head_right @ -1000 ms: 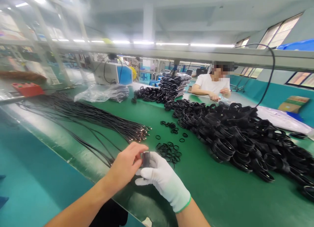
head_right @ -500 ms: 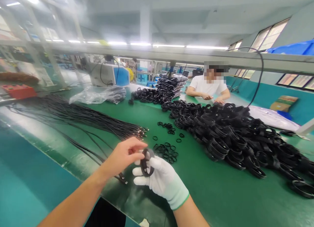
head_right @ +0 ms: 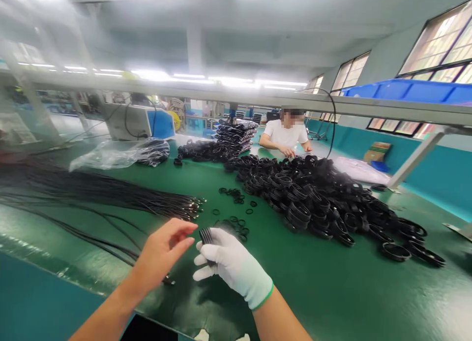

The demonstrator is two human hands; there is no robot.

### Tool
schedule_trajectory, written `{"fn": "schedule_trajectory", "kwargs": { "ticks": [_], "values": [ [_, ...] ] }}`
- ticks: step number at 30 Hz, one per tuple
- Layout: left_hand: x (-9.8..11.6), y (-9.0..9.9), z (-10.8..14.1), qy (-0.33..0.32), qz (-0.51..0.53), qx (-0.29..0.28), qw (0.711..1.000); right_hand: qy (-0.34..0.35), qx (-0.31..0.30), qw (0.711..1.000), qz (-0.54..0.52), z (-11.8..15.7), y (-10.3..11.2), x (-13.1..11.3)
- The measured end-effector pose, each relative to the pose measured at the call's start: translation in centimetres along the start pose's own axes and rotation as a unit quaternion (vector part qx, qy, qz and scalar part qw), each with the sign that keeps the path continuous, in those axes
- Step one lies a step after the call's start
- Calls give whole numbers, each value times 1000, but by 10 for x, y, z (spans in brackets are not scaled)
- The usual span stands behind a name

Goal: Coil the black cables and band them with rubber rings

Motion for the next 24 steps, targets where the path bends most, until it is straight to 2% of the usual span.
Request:
{"fn": "schedule_trajectory", "kwargs": {
  "ticks": [3,5,7,9,12,14,16,19,24],
  "values": [
    [14,-15,-2,-32,-17,-3,999,9,43,997,64,0,-6,3],
    [14,-21,-1,-38,-19,-1,999,1,77,992,96,-1,-6,7],
    [11,-20,0,-41,-25,2,999,14,139,976,166,0,1,8],
    [5,-14,3,-30,-37,9,999,48,244,927,280,7,15,3],
    [-5,-5,10,3,-53,8,999,58,382,807,447,27,43,-5],
    [-11,-6,13,20,-58,-12,998,15,422,746,515,41,63,-8],
    [-14,-16,15,30,-58,-42,997,-26,440,713,545,53,79,-8],
    [-8,-42,12,18,-38,-94,995,-55,443,710,544,66,95,-8],
    [8,-86,-10,-25,-53,-160,985,-76,392,754,522,76,114,-3]
  ]
}}
Point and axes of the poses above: each hand's wrist, its own z-axis away from the middle knuckle, its own y-axis out of the back of the hand, x = y × z, the point moved 5 cm from there along -z, towards the middle knuckle, and after that the axes turned 15 degrees about -y, right-handed, at the moved point
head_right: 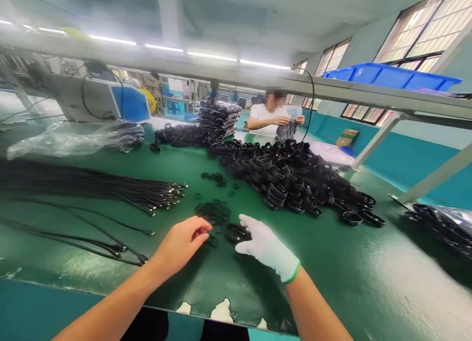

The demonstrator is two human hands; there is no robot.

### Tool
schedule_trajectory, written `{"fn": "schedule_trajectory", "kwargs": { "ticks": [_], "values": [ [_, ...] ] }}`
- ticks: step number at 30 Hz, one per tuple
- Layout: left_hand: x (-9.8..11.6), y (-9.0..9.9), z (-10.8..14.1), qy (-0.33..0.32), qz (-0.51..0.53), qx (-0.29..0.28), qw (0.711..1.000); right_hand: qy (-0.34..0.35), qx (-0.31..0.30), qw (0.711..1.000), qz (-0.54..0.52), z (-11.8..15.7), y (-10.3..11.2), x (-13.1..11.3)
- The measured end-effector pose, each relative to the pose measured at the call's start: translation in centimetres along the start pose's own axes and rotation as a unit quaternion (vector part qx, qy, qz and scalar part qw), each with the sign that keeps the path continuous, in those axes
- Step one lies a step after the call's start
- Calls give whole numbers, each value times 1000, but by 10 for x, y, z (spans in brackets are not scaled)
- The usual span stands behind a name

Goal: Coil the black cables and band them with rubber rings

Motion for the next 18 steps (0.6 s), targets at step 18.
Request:
{"fn": "schedule_trajectory", "kwargs": {
  "ticks": [18],
  "values": [
    [5,-53,-35,-3,-124,-95,988,51,69,996,-9,-1,-6,-8]
  ]
}}
Point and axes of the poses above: each hand's wrist, its own z-axis away from the middle knuckle, its own y-axis out of the back of the hand, x = y × z, the point moved 5 cm from there along -z, towards the middle knuckle, and after that the axes turned 15 degrees about -y, right-handed, at the moved point
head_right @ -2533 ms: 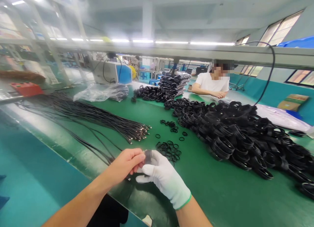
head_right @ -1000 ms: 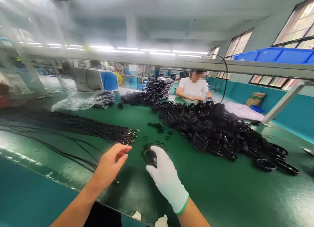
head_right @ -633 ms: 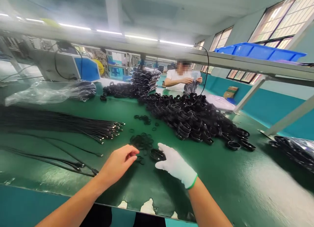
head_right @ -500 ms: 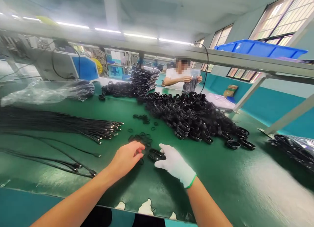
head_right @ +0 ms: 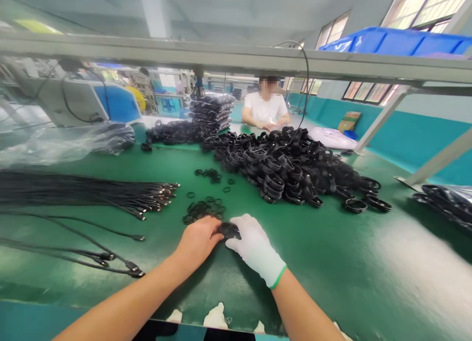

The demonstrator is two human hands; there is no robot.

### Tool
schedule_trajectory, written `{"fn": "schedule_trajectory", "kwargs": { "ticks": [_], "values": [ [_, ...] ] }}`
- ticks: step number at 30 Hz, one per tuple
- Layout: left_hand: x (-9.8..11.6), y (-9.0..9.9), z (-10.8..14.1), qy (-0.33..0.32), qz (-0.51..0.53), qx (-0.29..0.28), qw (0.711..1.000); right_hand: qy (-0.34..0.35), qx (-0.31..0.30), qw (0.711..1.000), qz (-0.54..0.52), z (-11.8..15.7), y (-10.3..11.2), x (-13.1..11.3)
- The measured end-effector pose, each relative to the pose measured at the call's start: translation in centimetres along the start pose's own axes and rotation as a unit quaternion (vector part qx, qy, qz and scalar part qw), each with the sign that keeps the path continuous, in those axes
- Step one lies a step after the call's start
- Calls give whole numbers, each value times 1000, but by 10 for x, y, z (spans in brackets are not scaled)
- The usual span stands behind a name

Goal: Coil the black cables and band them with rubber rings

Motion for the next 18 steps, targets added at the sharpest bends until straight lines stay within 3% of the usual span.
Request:
{"fn": "schedule_trajectory", "kwargs": {
  "ticks": [4,7,9,13,15,18],
  "values": [
    [-7,6,4,1,16,17,1000,-5,1,1000,-16,0,1,-1],
    [-17,18,9,12,58,91,994,-14,-13,999,-41,-1,8,3],
    [-23,25,13,19,86,132,987,-13,-56,995,-83,-2,16,7],
    [-31,31,14,21,108,141,984,-24,-131,975,-178,-3,36,21],
    [-32,33,14,15,115,138,984,-54,-89,981,-161,-4,50,35],
    [-33,35,14,13,114,134,984,-137,44,985,-92,-6,81,73]
  ]
}}
Point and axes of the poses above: each hand's wrist, its own z-axis away from the middle knuckle, its own y-axis out of the back of the hand, x = y × z, the point moved 5 cm from there along -z, towards the middle knuckle, and after that the axes turned 15 degrees about -y, right-handed, at the moved point
